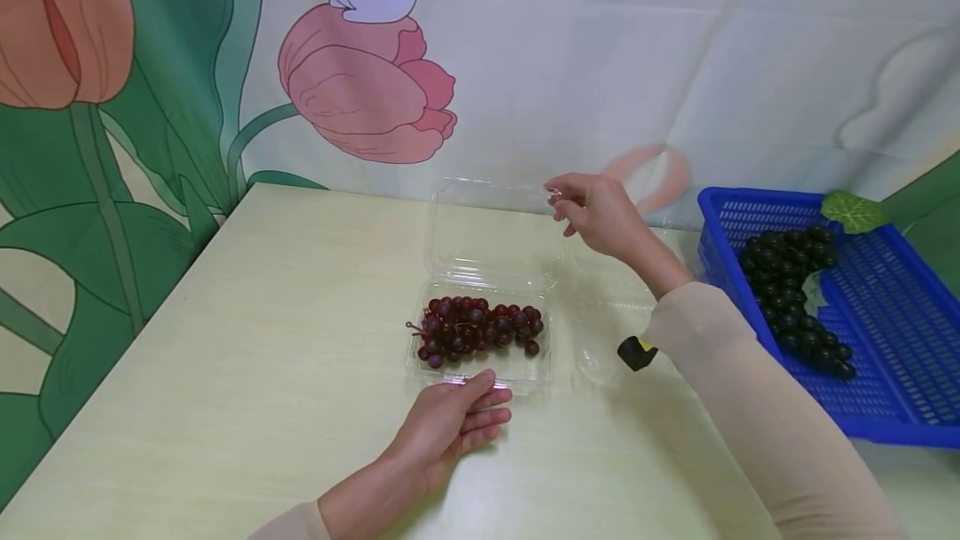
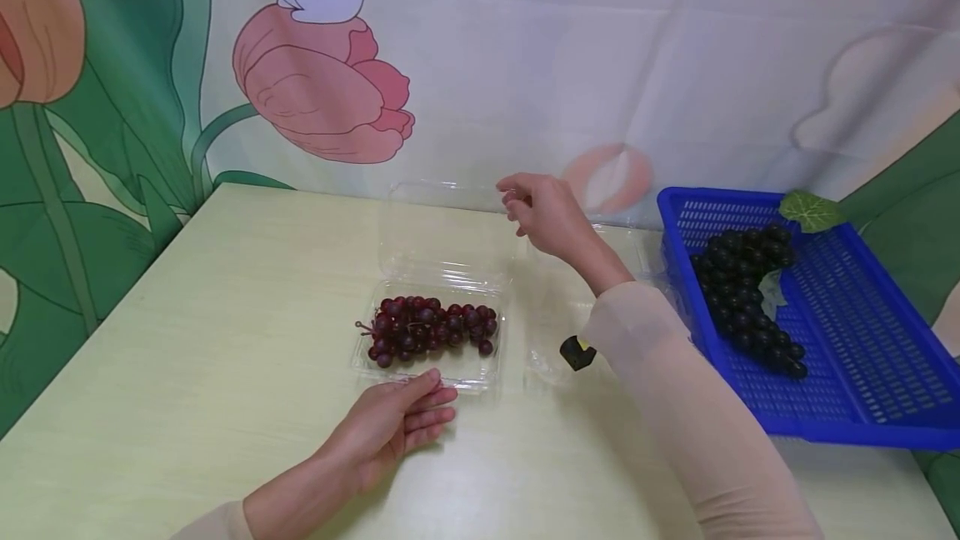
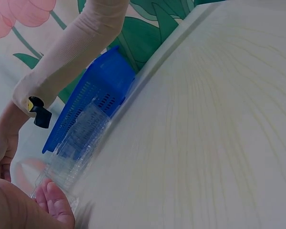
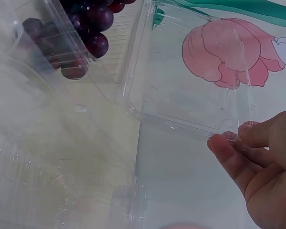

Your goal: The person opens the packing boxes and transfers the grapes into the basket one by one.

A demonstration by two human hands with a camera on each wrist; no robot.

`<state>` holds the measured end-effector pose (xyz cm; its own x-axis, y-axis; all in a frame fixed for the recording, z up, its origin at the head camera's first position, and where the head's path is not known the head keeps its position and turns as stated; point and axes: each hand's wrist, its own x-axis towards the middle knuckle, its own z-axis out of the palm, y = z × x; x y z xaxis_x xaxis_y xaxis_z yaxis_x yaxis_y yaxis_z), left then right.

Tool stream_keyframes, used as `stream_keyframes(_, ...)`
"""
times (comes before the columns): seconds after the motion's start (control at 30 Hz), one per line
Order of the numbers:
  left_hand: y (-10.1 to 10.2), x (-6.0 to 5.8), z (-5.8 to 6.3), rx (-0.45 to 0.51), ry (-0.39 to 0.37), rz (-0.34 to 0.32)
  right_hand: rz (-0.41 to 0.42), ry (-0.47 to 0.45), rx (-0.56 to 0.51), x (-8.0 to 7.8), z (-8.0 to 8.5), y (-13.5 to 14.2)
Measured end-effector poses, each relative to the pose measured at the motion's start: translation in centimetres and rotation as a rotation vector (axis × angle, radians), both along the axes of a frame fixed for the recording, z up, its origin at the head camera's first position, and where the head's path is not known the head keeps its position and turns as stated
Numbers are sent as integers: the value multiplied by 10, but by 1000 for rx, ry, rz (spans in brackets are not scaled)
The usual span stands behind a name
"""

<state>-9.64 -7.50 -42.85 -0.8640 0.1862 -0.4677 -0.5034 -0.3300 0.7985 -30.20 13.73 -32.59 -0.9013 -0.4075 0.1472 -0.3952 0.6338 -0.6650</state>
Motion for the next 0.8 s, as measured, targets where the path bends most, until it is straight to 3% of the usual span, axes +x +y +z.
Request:
stream_keyframes(0.5,0,2,1,-8,1,0,-44,-67,-58,-16,-14,-4)
stream_keyframes(0.8,-1,2,1,3,-9,-4,-99,-88,14,-23,-20,-5)
